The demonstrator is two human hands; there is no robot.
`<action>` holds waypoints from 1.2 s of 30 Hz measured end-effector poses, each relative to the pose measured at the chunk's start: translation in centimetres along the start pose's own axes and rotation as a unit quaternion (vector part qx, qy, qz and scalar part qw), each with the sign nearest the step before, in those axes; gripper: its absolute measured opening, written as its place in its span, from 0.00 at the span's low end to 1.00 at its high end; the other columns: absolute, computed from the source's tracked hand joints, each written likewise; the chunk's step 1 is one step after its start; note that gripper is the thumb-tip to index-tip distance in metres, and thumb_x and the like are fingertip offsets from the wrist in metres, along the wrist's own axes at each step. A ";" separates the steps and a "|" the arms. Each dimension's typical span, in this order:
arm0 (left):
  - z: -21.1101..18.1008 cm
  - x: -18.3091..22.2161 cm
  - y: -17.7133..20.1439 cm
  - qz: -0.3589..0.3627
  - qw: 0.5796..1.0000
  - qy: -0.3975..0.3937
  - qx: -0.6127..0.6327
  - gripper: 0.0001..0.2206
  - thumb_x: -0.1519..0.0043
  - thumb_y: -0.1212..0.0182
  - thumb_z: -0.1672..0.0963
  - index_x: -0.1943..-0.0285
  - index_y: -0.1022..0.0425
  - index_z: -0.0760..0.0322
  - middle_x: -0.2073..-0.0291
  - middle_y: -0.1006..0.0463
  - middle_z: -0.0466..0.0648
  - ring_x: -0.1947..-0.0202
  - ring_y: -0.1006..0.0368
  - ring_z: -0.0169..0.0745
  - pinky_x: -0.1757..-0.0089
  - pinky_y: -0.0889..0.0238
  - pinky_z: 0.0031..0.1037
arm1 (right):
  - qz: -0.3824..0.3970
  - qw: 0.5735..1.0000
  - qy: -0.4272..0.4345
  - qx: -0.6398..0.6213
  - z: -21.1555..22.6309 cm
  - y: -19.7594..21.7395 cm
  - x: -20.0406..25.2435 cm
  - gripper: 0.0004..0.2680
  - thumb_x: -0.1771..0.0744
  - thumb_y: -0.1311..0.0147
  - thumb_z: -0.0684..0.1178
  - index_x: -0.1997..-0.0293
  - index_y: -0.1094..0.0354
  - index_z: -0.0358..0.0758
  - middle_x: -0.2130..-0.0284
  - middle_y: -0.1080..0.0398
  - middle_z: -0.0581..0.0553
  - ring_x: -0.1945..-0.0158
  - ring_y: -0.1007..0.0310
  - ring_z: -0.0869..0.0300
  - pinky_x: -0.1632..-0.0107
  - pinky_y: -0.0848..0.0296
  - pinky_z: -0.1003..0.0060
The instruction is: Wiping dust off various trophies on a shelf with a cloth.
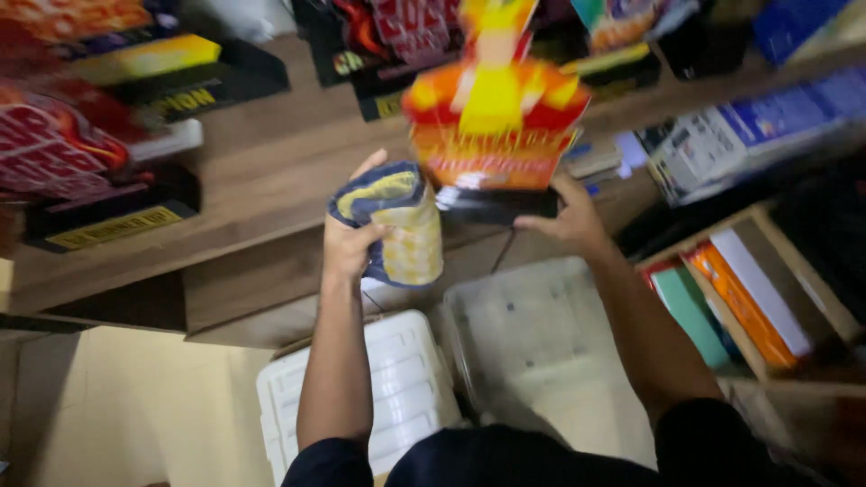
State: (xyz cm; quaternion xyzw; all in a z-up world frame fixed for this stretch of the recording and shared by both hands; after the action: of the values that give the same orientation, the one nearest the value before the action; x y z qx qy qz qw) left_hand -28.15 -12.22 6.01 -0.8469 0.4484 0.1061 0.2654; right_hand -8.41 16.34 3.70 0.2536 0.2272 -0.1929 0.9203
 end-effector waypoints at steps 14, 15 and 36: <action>6.0 -6.1 3.8 0.010 0.949 -0.012 -0.315 0.22 0.51 0.34 0.67 0.45 0.20 0.69 0.23 0.42 0.56 0.30 0.36 0.44 0.37 0.42 0.28 | 0.074 0.989 -0.031 -0.128 -11.1 -0.8 -13.5 0.24 0.39 0.31 0.38 0.36 0.36 0.31 0.40 0.32 0.45 0.35 0.37 0.59 0.32 0.39 0.61; 6.1 -6.2 3.8 0.000 0.947 0.002 -0.320 0.21 0.50 0.34 0.67 0.45 0.20 0.68 0.23 0.43 0.56 0.31 0.35 0.44 0.38 0.41 0.28 | 0.090 0.984 -0.046 -0.149 -11.1 -0.7 -13.8 0.25 0.39 0.31 0.39 0.35 0.37 0.32 0.41 0.32 0.46 0.36 0.36 0.59 0.33 0.38 0.62; 6.0 -7.4 1.4 -0.081 0.926 0.047 -0.365 0.19 0.48 0.32 0.62 0.46 0.20 0.69 0.25 0.41 0.61 0.33 0.32 0.47 0.40 0.40 0.28 | 0.016 0.998 -0.037 -0.041 -12.3 -1.4 -14.8 0.30 0.40 0.30 0.40 0.31 0.42 0.30 0.39 0.31 0.39 0.36 0.34 0.58 0.35 0.36 0.63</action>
State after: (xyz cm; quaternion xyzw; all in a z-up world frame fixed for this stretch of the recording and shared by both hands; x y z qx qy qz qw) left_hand -33.19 -4.39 3.57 -0.9228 0.3202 0.2005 -0.0757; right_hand -25.24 25.58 1.37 0.2115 0.1967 -0.1780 0.9407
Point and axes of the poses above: each hand's wrist, its own x-axis away from the middle knuckle, its own y-axis out of the back of the hand, z = x × y, the point moved 1 cm from there along -x, towards the middle knuckle
